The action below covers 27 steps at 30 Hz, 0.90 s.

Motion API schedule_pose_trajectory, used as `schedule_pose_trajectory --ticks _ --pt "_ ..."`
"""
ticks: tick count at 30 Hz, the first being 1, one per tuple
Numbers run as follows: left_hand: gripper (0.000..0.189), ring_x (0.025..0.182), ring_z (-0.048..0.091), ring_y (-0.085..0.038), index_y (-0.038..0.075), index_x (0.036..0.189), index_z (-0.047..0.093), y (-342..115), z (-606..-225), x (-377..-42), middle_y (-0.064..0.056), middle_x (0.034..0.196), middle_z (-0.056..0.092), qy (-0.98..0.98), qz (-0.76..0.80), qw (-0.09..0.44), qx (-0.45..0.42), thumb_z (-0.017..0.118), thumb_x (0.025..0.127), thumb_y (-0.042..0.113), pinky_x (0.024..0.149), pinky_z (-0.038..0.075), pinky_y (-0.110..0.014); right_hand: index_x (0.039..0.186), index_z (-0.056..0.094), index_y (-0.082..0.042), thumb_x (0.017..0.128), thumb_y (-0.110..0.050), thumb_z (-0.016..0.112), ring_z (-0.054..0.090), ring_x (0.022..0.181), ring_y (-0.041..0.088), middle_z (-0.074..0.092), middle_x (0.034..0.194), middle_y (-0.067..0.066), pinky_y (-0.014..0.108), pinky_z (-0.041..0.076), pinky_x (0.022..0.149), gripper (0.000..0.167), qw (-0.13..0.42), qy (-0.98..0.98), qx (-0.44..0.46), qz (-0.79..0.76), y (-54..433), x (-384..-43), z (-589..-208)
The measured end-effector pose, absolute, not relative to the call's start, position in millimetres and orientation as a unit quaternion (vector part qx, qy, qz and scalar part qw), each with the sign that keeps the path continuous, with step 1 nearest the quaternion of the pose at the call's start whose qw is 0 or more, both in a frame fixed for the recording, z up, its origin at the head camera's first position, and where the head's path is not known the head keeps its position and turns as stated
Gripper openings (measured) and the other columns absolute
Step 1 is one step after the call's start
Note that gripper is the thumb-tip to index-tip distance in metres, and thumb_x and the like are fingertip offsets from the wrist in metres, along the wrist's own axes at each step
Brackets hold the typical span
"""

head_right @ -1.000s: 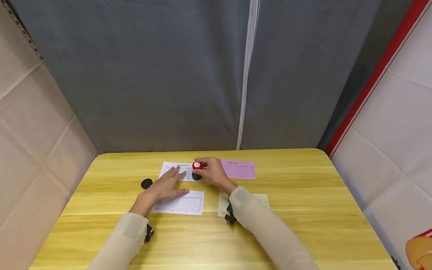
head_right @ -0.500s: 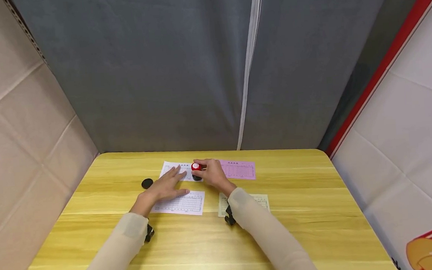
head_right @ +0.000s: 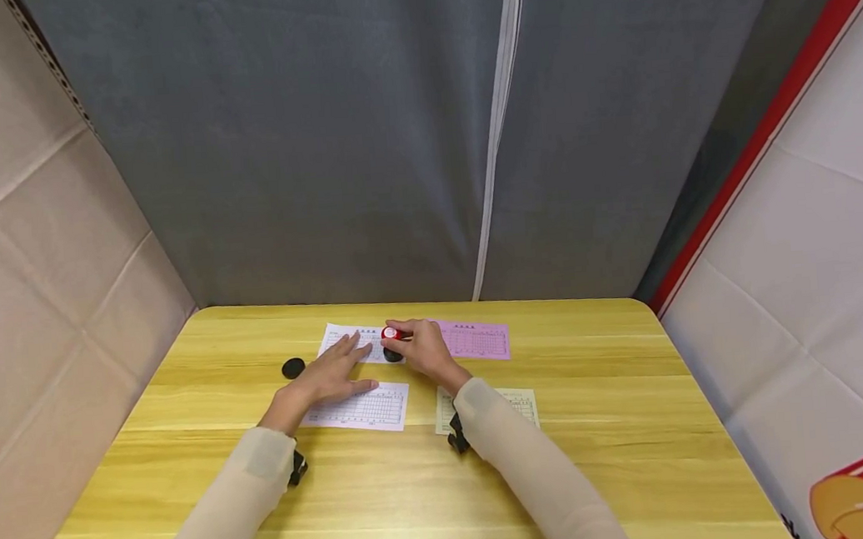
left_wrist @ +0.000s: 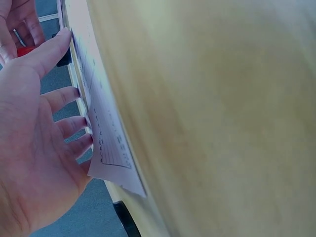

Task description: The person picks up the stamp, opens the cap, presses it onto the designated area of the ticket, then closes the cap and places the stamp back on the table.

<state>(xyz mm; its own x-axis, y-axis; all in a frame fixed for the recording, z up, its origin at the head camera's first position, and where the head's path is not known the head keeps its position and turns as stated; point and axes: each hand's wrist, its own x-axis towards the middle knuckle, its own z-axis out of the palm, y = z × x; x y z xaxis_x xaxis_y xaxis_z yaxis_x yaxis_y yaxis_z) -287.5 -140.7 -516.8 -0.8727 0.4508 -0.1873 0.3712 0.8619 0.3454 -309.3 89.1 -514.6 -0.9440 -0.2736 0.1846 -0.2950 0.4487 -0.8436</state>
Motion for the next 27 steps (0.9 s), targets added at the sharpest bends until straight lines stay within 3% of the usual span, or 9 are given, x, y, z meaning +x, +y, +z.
schedule_pose_trajectory --ticks 11,17,23,27 --pt "0.083 0.163 0.009 -0.041 0.012 0.167 0.034 -138.9 -519.1 -288.6 -0.020 0.176 0.011 0.956 0.144 0.133 0.219 0.063 0.103 0.056 0.131 0.015 -0.060 0.132 0.073 -0.002 0.094 -0.019 0.083 0.074 0.108 0.022 0.072 0.133 0.014 0.025 0.063 0.081 0.042 0.002 -0.853 0.163 0.495 89.8 -312.5 -514.7" --pt "0.085 0.163 0.009 -0.042 0.010 0.167 0.033 -139.2 -518.7 -289.9 -0.021 0.176 0.011 0.956 0.143 0.128 0.223 0.062 0.102 0.058 0.131 0.014 -0.060 0.130 0.073 0.000 0.093 -0.017 0.084 0.072 0.098 0.017 0.073 0.130 0.014 0.019 0.055 0.070 0.042 -0.009 -0.857 0.154 0.492 88.3 -314.2 -509.3" --pt "0.086 0.162 0.010 -0.043 0.009 0.166 0.034 -141.3 -519.0 -289.9 -0.022 0.175 0.012 0.955 0.145 0.128 0.224 0.063 0.102 0.058 0.131 0.015 -0.062 0.127 0.075 -0.001 0.092 -0.017 0.085 0.060 0.077 0.012 0.075 0.126 0.015 0.018 0.045 0.059 0.040 -0.010 -0.860 0.156 0.485 86.6 -315.5 -508.7" --pt "0.086 0.162 0.011 -0.044 0.009 0.166 0.035 -142.3 -518.5 -288.9 -0.023 0.175 0.012 0.954 0.148 0.132 0.225 0.063 0.101 0.058 0.131 0.015 -0.062 0.127 0.075 -0.001 0.091 -0.016 0.086 0.056 0.073 0.011 0.075 0.125 0.015 0.018 0.040 0.054 0.041 -0.011 -0.863 0.154 0.482 85.3 -315.0 -509.8"
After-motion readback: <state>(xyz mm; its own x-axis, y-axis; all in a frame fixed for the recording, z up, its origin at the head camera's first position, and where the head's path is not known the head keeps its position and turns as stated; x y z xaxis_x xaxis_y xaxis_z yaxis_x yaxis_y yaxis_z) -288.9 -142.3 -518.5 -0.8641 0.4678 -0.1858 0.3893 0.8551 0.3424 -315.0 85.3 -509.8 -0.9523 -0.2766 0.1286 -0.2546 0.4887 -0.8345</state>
